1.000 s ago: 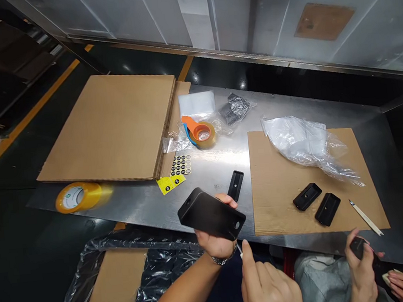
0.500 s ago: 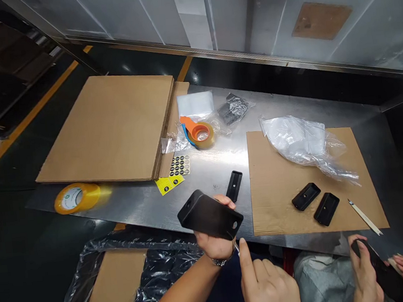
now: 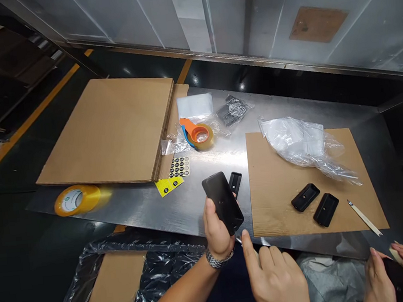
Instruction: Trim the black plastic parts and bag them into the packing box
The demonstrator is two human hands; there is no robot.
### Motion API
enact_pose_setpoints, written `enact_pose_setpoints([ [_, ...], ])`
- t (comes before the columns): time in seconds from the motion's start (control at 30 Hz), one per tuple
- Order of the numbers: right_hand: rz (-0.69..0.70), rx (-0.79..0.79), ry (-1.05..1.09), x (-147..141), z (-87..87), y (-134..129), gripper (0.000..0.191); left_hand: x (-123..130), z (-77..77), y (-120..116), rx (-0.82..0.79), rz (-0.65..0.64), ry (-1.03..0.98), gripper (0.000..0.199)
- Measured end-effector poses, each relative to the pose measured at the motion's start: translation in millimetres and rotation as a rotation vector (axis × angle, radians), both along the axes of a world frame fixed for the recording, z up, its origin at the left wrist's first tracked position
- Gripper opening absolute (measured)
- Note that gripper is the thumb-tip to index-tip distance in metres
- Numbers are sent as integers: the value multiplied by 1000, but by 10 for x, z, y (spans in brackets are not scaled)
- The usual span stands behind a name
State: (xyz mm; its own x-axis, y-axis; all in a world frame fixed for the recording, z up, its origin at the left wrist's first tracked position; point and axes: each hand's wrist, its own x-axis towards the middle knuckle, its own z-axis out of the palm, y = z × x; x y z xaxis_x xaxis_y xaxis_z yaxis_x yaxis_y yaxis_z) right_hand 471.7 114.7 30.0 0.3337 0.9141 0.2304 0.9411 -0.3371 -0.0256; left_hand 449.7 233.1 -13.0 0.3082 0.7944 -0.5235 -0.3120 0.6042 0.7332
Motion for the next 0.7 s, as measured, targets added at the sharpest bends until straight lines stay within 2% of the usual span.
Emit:
enact_pose_setpoints([
  [0.07, -17, 11, 32, 70, 11, 11, 37, 5, 11, 31, -88, -46, -23, 47],
  [0.13, -40, 50, 162, 137, 29, 30, 34, 7, 24, 58, -150, -76, -71, 46],
  [0.2, -71, 57, 483, 183, 44, 52, 30, 6, 39, 75, -190, -113, -114, 46],
  [0.3, -159, -12, 1108, 191, 31, 71, 27, -5, 64, 85, -244, -173, -157, 47],
  [0.37, -244, -13, 1344, 160, -9, 72, 27, -11, 77, 88, -265, -202, -190, 47],
  [0.43, -305, 52, 1398, 118, -64, 76, 27, -13, 88, 88, -289, -226, -217, 46],
  [0.5, -311, 125, 1355, 80, -118, 93, 25, -10, 98, 80, -331, -256, -236, 47],
  [0.6, -212, 209, 1228, 43, -183, 141, 23, -3, 110, 51, -410, -289, -253, 48],
  [0.7, -66, 307, 1003, 25, -237, 181, 15, 4, 99, 13, -449, -282, -240, 46],
])
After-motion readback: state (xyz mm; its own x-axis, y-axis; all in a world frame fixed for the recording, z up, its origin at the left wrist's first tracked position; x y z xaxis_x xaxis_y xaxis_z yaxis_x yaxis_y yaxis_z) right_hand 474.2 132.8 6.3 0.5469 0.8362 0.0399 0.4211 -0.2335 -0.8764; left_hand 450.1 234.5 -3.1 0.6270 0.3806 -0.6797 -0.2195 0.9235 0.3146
